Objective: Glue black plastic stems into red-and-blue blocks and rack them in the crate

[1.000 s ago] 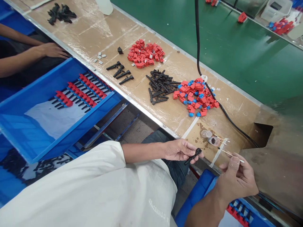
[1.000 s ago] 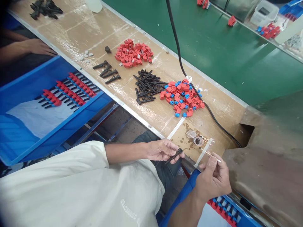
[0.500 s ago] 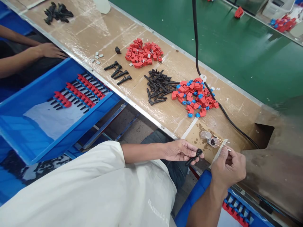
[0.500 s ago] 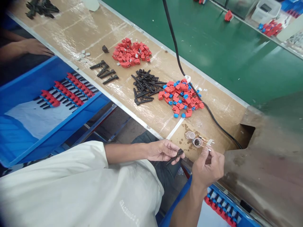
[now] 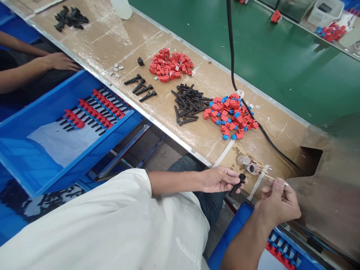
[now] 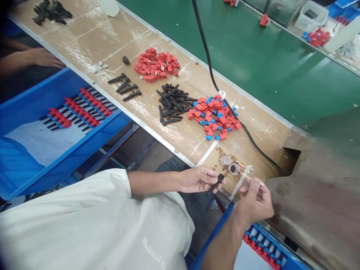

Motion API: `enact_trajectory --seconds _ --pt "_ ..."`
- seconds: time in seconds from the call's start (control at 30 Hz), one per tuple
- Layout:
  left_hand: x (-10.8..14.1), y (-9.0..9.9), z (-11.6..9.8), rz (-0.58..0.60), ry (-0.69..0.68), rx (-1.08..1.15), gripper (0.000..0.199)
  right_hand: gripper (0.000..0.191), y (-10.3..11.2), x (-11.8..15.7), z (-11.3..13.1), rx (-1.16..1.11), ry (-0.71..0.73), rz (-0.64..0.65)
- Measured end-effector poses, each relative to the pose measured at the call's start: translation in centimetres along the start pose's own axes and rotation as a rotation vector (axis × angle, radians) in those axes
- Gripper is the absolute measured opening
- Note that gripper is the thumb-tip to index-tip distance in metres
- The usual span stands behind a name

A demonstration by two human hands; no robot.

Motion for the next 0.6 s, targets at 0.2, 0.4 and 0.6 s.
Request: enact_trajectory --seconds 0.2,0.4,0.6 --pt "0.2 -0.6 0.1 -0.009 0.000 -0.005 0.015 0.031 1.1 2.3 2.5 -0.121 0.043 0.143" --pt "0.1 -0.6 0.3 -0.012 -0.002 -0.023 0.016 0.026 1.0 3.6 2.8 -0.083 0.091 0.149" --pt "0.2 -0.1 0.2 -0.016 -0.050 -0.113 0.041 0.022 0.8 3.9 2.8 -0.014 0.179 0.143"
Point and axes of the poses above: each hand's wrist, its own x-axis away from the middle knuckle, its own y-axis out of the back of the hand, z = x × y, the point moved 6 cm from there along -x, towards the middle knuckle, and after that the axes turned 12 degrees about x, right-handed, at the moved point
